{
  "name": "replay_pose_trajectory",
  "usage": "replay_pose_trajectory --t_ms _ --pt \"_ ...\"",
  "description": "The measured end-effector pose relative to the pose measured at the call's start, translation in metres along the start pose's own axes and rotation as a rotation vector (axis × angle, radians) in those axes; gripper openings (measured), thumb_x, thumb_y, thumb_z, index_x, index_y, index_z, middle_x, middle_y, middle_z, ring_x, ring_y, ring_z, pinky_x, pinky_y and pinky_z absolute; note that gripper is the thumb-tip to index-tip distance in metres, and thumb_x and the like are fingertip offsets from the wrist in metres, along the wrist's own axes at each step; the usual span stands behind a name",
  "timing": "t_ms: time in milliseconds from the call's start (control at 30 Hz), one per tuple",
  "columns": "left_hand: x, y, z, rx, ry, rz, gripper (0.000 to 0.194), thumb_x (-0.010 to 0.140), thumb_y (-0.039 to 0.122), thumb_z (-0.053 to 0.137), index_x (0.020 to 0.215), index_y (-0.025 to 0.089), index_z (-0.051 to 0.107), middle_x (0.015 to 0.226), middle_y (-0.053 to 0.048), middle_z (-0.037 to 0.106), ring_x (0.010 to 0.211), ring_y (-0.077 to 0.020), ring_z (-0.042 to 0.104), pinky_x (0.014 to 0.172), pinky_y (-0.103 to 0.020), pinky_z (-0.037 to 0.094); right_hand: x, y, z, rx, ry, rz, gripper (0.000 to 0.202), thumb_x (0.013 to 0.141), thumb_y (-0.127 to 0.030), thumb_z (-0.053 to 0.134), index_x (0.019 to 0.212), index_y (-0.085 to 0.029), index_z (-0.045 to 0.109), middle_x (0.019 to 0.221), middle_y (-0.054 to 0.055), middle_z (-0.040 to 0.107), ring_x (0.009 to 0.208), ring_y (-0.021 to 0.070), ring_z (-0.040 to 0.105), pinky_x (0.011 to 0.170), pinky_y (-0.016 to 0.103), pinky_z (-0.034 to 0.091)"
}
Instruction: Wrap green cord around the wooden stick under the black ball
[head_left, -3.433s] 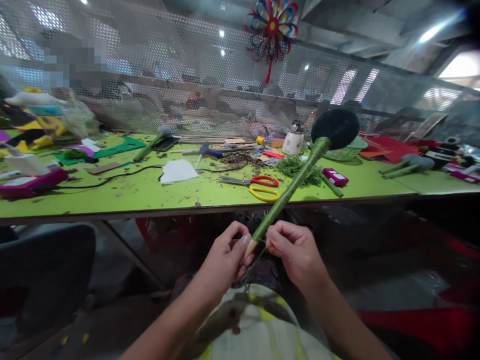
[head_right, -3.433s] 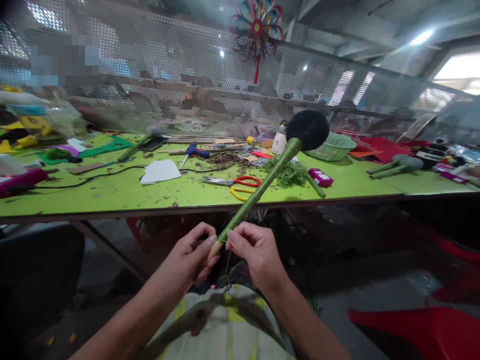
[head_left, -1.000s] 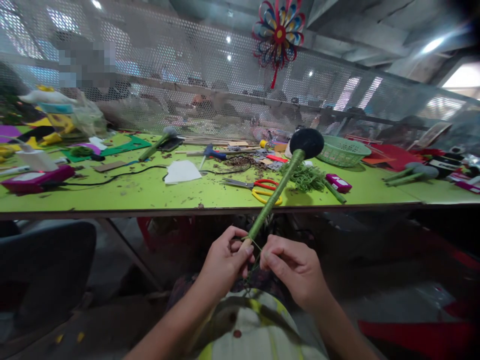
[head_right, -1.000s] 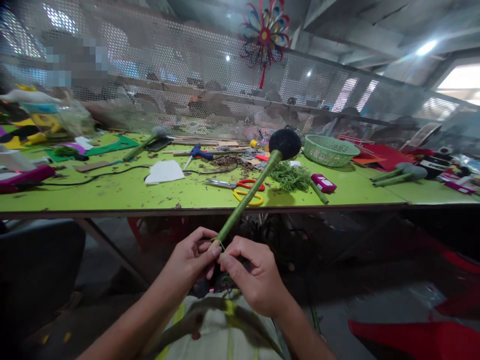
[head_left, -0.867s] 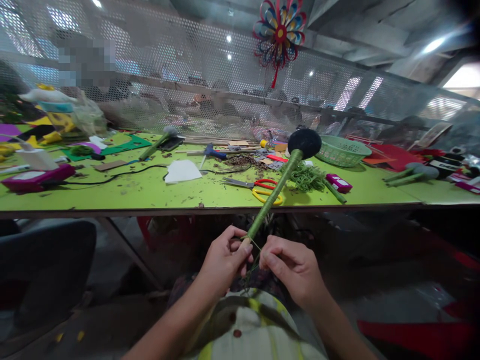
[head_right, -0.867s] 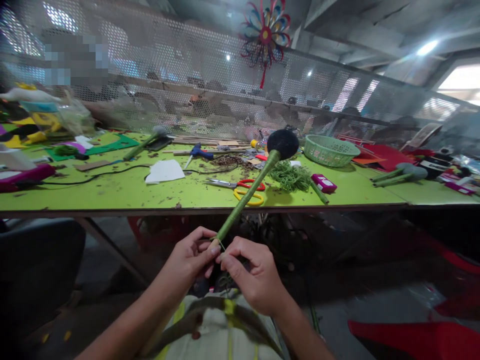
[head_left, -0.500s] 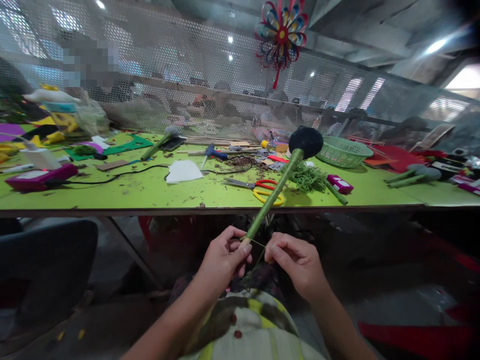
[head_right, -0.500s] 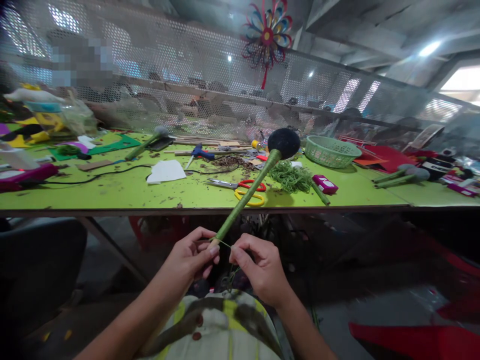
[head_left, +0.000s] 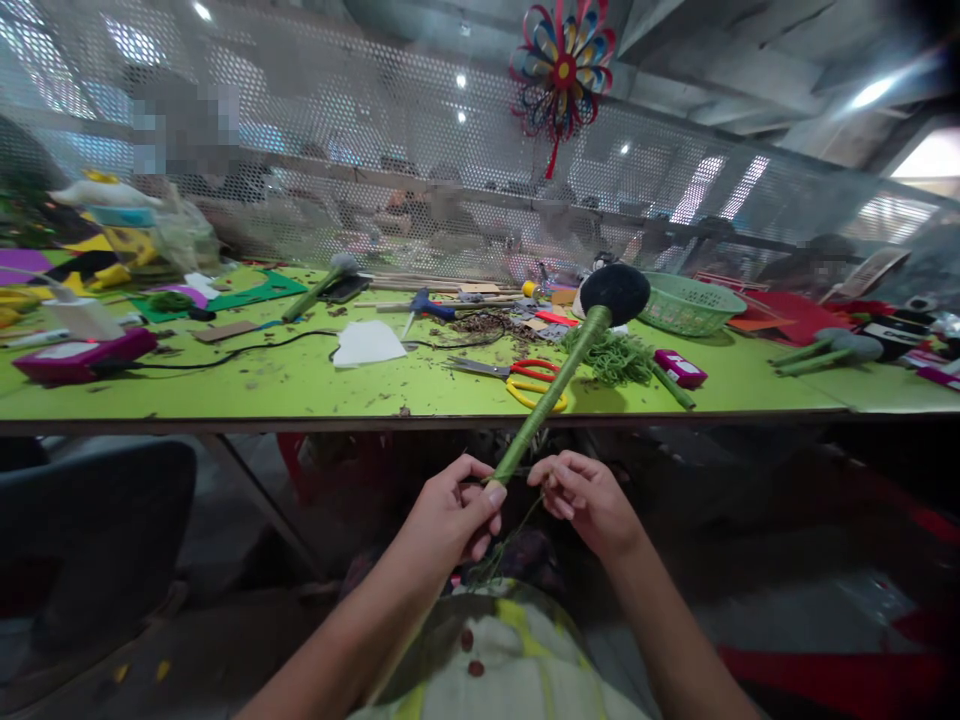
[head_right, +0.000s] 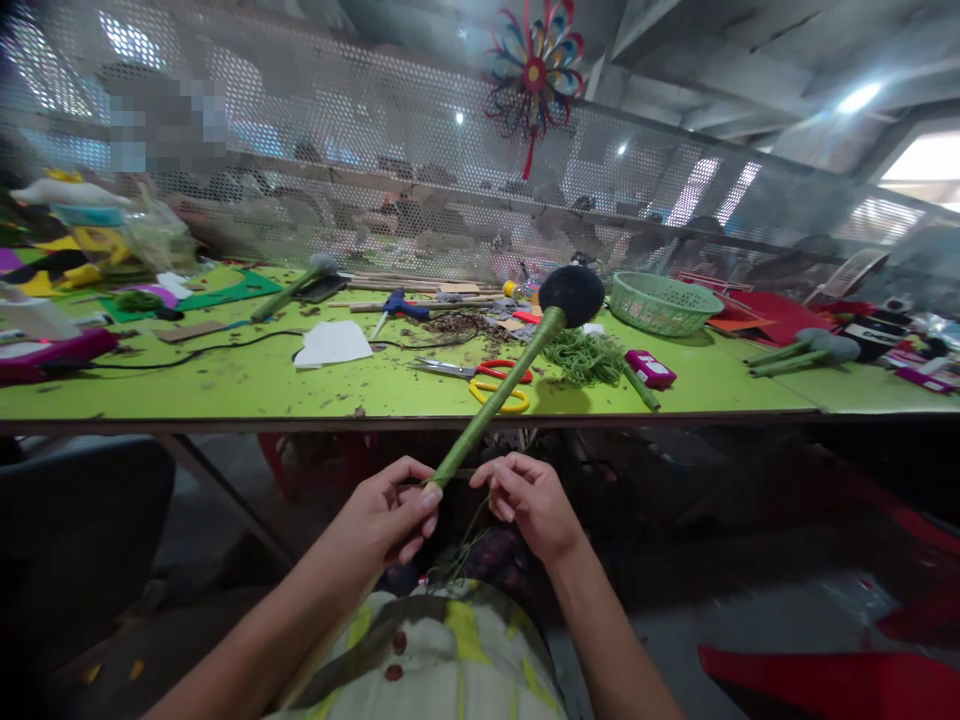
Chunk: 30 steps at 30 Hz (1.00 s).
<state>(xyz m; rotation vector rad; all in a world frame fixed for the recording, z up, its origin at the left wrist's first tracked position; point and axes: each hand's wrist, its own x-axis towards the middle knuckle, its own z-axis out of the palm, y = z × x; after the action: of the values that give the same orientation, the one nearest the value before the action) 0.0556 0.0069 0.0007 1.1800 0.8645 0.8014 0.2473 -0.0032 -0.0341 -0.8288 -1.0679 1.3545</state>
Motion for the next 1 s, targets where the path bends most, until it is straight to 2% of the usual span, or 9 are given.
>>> replay_pose_trajectory --t_ms 300,433,533,633,700,767,833,900,1000 --pt "0.007 -0.011 -0.011 0.171 0.032 0.089 0.021 0.083 0.039 0.052 0.084 0.018 0.05 0.057 0.005 0.056 0.034 -0.0049 0.043 0.033 -0.014 0.026 -0.002 0.043 -0.042 -0.301 -0.165 0.193 0.028 0.076 -0.036 0.067 0.072 -0.009 0.068 0.067 0.003 0.061 0.051 0.0069 0.041 0.049 0.021 0.029" --pt "0.009 -0.016 -0.018 0.473 0.116 0.244 0.018 0.088 0.036 0.046 0.089 0.02 0.054 0.06 0.005 0.054 0.041 -0.0074 0.047 0.042 -0.018 0.035 -0.016 0.045 -0.044 -0.307 -0.19 0.233 0.029 0.076 -0.038 0.067 0.068 -0.01 0.066 0.061 0.003 0.061 0.047 0.0077 0.043 0.044 0.02 0.029" --pt "0.007 -0.014 -0.018 0.721 0.197 0.342 0.017 0.089 0.032 0.044 0.093 0.021 0.056 0.064 0.004 0.055 0.049 -0.0101 0.052 0.048 -0.02 0.038 -0.025 0.037 -0.042 -0.352 -0.293 0.231 0.026 0.077 -0.036 0.066 0.066 -0.012 0.067 0.066 0.005 0.064 0.053 0.0112 0.051 0.047 0.022 0.037" --pt "0.004 -0.012 -0.016 0.846 0.233 0.44 0.016 0.09 0.028 0.044 0.095 0.02 0.057 0.072 0.0 0.061 0.062 -0.0132 0.059 0.057 -0.022 0.042 -0.025 0.028 -0.034 -0.537 -0.299 0.157 0.02 0.077 -0.034 0.066 0.072 -0.015 0.072 0.087 0.009 0.068 0.077 0.0191 0.061 0.065 0.029 0.047" --pt "0.004 -0.013 -0.015 0.879 0.231 0.514 0.017 0.089 0.025 0.045 0.098 0.019 0.057 0.082 -0.003 0.065 0.073 -0.0152 0.062 0.066 -0.024 0.045 -0.018 0.022 -0.023 -0.634 -0.16 0.052 0.018 0.074 -0.032 0.069 0.085 -0.018 0.073 0.107 0.011 0.065 0.099 0.0238 0.057 0.08 0.033 0.047" --pt "0.003 -0.015 -0.015 0.898 0.217 0.579 0.02 0.089 0.024 0.045 0.104 0.019 0.057 0.092 -0.005 0.067 0.082 -0.017 0.063 0.074 -0.026 0.046 -0.01 0.016 -0.007 -0.569 -0.04 -0.014 0.024 0.075 -0.031 0.068 0.096 -0.019 0.071 0.119 0.011 0.059 0.107 0.0247 0.053 0.079 0.032 0.048" --pt "0.003 -0.015 -0.016 0.926 0.191 0.624 0.024 0.089 0.023 0.046 0.109 0.019 0.057 0.097 -0.007 0.067 0.087 -0.0183 0.063 0.079 -0.028 0.047 -0.003 0.01 0.012 -0.36 -0.035 -0.003 0.028 0.077 -0.031 0.066 0.102 -0.019 0.067 0.117 0.01 0.059 0.095 0.0219 0.056 0.061 0.026 0.049" --pt "0.001 -0.015 -0.018 0.962 0.155 0.642 0.027 0.089 0.021 0.045 0.113 0.02 0.057 0.098 -0.007 0.068 0.087 -0.0186 0.064 0.08 -0.029 0.047 0.0 0.005 0.031 -0.161 -0.08 0.061 0.03 0.077 -0.03 0.066 0.104 -0.018 0.065 0.1 0.008 0.064 0.074 0.0155 0.057 0.051 0.022 0.045" --pt "-0.003 -0.013 -0.022 0.998 0.143 0.645 0.028 0.088 0.02 0.046 0.113 0.02 0.058 0.095 -0.007 0.069 0.083 -0.0185 0.065 0.076 -0.029 0.049 -0.002 -0.001 0.05 -0.049 -0.127 0.171 0.029 0.074 -0.03 0.069 0.098 -0.015 0.064 0.081 0.004 0.064 0.053 0.0093 0.052 0.04 0.018 0.038"
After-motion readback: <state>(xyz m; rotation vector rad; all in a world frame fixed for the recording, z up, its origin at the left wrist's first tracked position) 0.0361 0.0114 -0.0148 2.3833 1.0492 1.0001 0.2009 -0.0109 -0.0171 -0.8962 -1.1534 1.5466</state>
